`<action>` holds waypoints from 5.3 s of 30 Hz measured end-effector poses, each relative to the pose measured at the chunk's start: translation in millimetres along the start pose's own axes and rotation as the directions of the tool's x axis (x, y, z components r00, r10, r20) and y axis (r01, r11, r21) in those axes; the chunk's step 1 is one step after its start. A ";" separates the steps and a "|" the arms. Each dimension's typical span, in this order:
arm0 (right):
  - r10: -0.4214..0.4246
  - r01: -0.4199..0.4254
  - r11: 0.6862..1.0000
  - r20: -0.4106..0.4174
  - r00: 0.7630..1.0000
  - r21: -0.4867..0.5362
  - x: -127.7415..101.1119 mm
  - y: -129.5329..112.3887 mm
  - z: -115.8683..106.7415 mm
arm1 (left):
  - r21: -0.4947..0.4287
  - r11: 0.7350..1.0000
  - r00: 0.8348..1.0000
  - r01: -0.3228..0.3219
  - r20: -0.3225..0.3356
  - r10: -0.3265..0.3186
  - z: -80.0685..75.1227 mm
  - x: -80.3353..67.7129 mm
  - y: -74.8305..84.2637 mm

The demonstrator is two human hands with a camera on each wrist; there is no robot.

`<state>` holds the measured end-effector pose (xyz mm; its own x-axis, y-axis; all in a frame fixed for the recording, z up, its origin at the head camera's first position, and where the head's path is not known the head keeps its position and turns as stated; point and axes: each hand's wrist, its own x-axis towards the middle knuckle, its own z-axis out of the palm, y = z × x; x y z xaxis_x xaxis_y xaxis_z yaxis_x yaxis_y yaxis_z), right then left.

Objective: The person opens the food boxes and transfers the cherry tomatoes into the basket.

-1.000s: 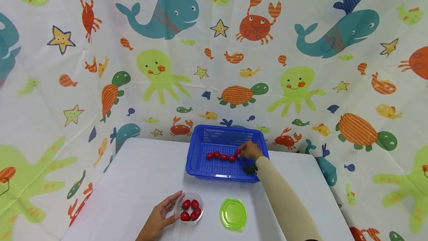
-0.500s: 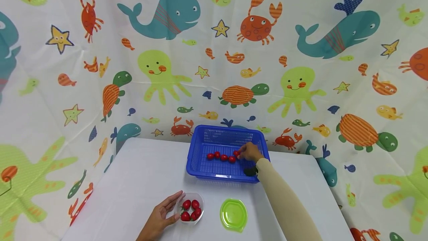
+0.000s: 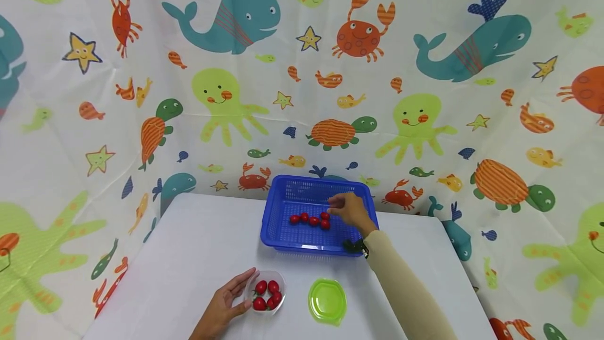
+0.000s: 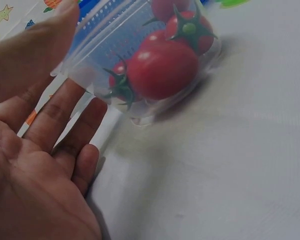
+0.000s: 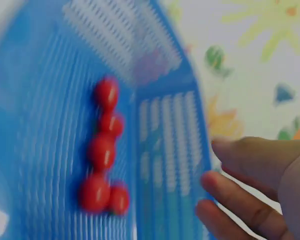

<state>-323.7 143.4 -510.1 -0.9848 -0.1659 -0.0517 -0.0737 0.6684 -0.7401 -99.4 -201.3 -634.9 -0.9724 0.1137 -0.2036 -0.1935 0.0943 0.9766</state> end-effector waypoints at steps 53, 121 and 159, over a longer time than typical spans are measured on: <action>-0.245 0.261 0.954 0.120 0.962 -0.146 -172.4 -48.2 165.3 | 0.047 0.996 0.997 -0.072 -0.004 0.072 -1.4 -0.2 -4.8; -0.169 0.163 0.986 0.271 0.948 0.047 -155.4 -49.2 169.8 | 0.032 0.993 0.994 -0.110 0.030 0.109 1.5 -1.6 -3.6; -0.286 0.287 0.944 -0.033 0.958 0.163 -141.6 -69.2 78.6 | 0.017 1.000 1.000 -0.013 -0.005 0.013 4.2 0.3 -0.8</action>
<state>-166.8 63.7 -504.3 -0.9274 -0.3256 0.1844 -0.3268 0.4648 -0.8229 -99.0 -197.1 -636.1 -0.9756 0.1097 -0.1904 -0.1785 0.1095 0.9778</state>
